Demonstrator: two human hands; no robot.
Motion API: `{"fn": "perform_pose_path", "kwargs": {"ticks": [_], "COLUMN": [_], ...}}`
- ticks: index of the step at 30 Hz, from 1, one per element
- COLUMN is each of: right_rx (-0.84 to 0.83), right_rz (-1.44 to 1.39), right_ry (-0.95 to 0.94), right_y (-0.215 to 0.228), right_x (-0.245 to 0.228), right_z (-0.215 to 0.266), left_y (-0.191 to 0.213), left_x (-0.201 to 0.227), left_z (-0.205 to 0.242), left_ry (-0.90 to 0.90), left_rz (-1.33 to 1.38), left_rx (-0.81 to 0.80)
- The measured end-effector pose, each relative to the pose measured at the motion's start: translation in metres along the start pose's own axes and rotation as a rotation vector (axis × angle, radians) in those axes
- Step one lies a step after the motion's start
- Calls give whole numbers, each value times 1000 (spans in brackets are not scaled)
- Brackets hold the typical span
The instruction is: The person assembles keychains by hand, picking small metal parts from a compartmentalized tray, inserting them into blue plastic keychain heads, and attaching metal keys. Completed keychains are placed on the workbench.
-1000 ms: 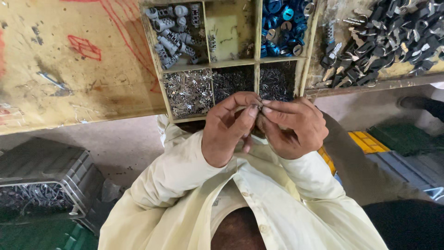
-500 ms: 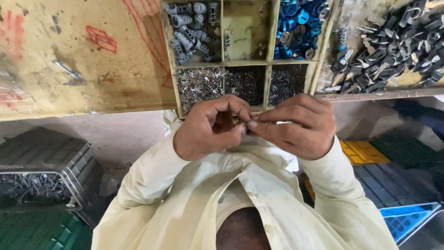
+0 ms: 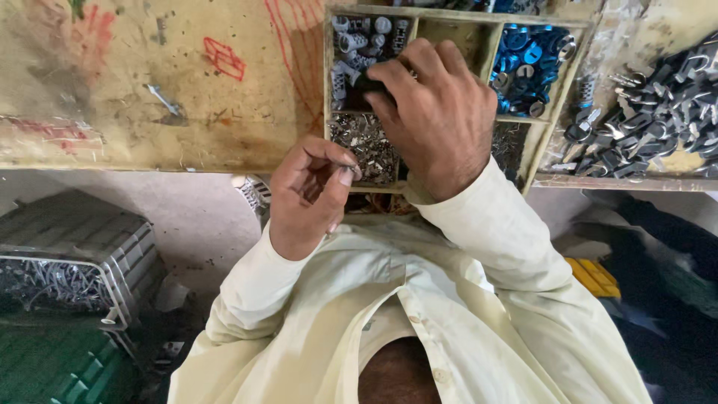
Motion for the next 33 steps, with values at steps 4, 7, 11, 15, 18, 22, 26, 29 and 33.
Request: {"fn": "perform_pose_path", "kwargs": {"ticks": [4,7,11,15,18,22,26,29,33], "right_rx": [-47,-41,-87,-197,-302,-252,-112,-95,-48], "right_rz": [9,70,34,-299,-651,-1062,-934,-744,-594], "right_ry": [-39,-12,26,30,-130,-475,-380,-238,-145], "right_y": [-16,-18,-11,13,18,0,3,15,25], "right_x": [10,10,6,18,41,64,65,60,54], "right_z": [5,5,-2,20,57,109,121,119,112], "left_y": [-1,-5,-12,-15,-33,-56,-63,-62,-59], "left_x": [1,0,6,7,-3,-16,-18,-19,-21], "left_z": [-5,-8,-13,-13,-14,-10,-11,-11,-10], "left_ry": [-9,-3,-21,19,105,172,82,42,85], "left_rz": [14,21,14,68,162,200,69,-38,-121], "left_rx": [-1,-9,-13,-15,-162,-327,-366,-345,-310]}}
Point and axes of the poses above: each hand's wrist, its own z-axis away from the middle knuckle, its own y-axis out of the back of the hand, x = y × z, the point moved 9 cm from there along -z, towards the middle knuckle, and after that the axes turned 6 degrees about -y, right-handed, at the moved point
